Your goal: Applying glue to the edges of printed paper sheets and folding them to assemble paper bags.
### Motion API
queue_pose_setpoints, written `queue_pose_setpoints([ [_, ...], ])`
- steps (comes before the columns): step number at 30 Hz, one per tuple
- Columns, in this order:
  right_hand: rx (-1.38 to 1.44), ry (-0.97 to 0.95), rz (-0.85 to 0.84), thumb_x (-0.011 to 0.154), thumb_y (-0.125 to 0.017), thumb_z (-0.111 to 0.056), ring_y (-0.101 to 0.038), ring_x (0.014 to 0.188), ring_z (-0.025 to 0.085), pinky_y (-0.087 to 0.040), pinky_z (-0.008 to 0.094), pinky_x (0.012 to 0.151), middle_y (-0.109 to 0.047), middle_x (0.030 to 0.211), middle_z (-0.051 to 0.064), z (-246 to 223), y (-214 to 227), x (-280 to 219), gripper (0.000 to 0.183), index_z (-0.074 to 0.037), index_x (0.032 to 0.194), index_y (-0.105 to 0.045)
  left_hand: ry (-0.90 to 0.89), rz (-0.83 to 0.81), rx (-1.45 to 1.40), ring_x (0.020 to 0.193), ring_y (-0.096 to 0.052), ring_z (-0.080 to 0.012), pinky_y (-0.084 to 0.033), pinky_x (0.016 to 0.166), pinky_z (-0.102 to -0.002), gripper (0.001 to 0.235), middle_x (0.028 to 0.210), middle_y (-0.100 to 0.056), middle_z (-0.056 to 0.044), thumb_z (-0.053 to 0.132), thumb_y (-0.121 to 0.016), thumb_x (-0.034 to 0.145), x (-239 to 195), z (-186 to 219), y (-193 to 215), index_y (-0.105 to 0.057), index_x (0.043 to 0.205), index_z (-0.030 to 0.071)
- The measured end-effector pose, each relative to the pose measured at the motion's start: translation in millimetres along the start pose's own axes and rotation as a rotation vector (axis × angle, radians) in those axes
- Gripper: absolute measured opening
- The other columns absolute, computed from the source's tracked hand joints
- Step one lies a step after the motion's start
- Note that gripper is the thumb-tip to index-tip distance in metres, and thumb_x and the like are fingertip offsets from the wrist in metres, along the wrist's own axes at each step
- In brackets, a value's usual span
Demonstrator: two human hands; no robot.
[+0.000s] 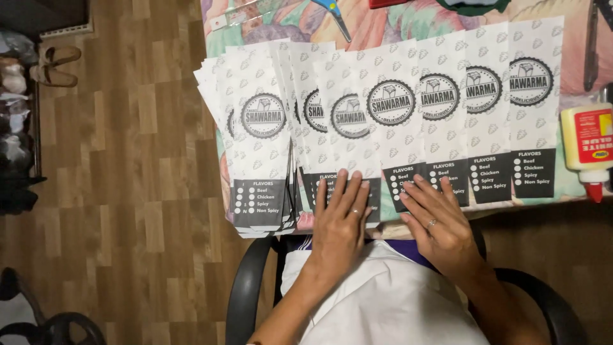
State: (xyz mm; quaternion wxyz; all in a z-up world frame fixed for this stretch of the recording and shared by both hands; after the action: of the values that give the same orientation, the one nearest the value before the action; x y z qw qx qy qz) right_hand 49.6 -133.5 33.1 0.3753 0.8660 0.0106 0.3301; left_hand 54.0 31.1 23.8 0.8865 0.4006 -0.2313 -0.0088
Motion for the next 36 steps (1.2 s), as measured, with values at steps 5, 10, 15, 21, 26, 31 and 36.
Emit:
queue_pose_setpoints([
  [5,-0.021,0.002,-0.007,0.092,-0.074,-0.009,-0.063,0.129,0.034,-0.027,0.048,0.127,-0.072,0.129,0.017,0,-2,-3,0.029,-0.002,0.120,-0.075,-0.018,0.047,0.068,0.143,-0.047,-0.0424,-0.026,0.119,-0.064,0.036,0.143,-0.060,-0.025,0.015,-0.064,0.100,6,2,-17,-0.065,0.131,-0.004],
  [10,-0.011,0.002,0.003,0.091,-0.074,-0.009,-0.064,0.128,0.036,-0.030,0.050,0.126,-0.072,0.129,0.018,0,-3,-3,0.030,0.000,0.120,-0.074,-0.056,0.135,-0.013,0.140,-0.051,-0.0429,-0.032,0.118,-0.063,0.039,0.142,-0.061,-0.024,0.017,-0.065,0.101,8,3,-2,-0.063,0.135,-0.002],
  [15,0.030,0.082,0.030,0.090,-0.075,-0.008,-0.067,0.124,0.039,-0.034,0.054,0.122,-0.073,0.126,0.019,-20,-2,8,0.026,0.000,0.115,-0.075,-0.198,0.231,-0.164,0.114,-0.072,-0.0380,-0.050,0.108,-0.054,0.024,0.112,-0.076,-0.016,0.019,-0.081,0.089,-13,-3,12,-0.076,0.103,0.000],
  [21,0.145,0.189,-0.003,0.090,-0.073,-0.002,-0.073,0.111,0.038,-0.036,0.057,0.118,-0.076,0.111,0.017,-29,-12,20,0.012,0.004,0.100,-0.073,-0.236,0.192,-0.164,0.110,-0.074,-0.0380,-0.051,0.104,-0.053,0.017,0.105,-0.078,-0.018,0.013,-0.079,0.090,-16,-6,14,-0.076,0.096,-0.003],
  [26,0.155,0.174,0.005,0.087,-0.077,-0.002,-0.075,0.105,0.036,-0.039,0.060,0.117,-0.078,0.104,0.014,-20,-18,16,0.008,0.003,0.093,-0.075,-0.210,0.198,-0.181,0.111,-0.074,-0.0372,-0.050,0.105,-0.054,0.015,0.105,-0.078,-0.017,0.013,-0.079,0.091,-16,-8,13,-0.077,0.095,-0.002],
  [31,0.170,0.124,0.019,0.087,-0.077,-0.003,-0.076,0.101,0.034,-0.040,0.060,0.117,-0.078,0.098,0.014,-16,-19,17,0.006,0.003,0.087,-0.074,-0.137,0.212,-0.177,0.109,-0.075,-0.0354,-0.048,0.107,-0.055,0.013,0.100,-0.078,-0.015,0.012,-0.078,0.092,-15,-7,7,-0.077,0.090,0.000],
  [36,0.231,-0.075,-0.007,0.086,-0.078,-0.001,-0.076,0.101,0.031,-0.036,0.052,0.121,-0.076,0.092,0.012,-10,-20,21,0.008,0.004,0.083,-0.073,0.033,0.211,-0.241,0.108,-0.074,-0.0339,-0.044,0.111,-0.054,0.009,0.097,-0.076,-0.013,0.007,-0.074,0.093,-14,-7,6,-0.076,0.092,-0.002],
])
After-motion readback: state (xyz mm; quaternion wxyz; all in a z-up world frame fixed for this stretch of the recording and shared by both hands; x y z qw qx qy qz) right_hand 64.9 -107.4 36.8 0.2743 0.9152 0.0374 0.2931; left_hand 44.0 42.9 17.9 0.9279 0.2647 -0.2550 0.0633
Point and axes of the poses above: each hand's wrist, its own x-axis towards the middle knuckle, its own y-axis out of the back of the hand, z = x × y, the point moved 6 cm from there along x, towards the middle knuckle
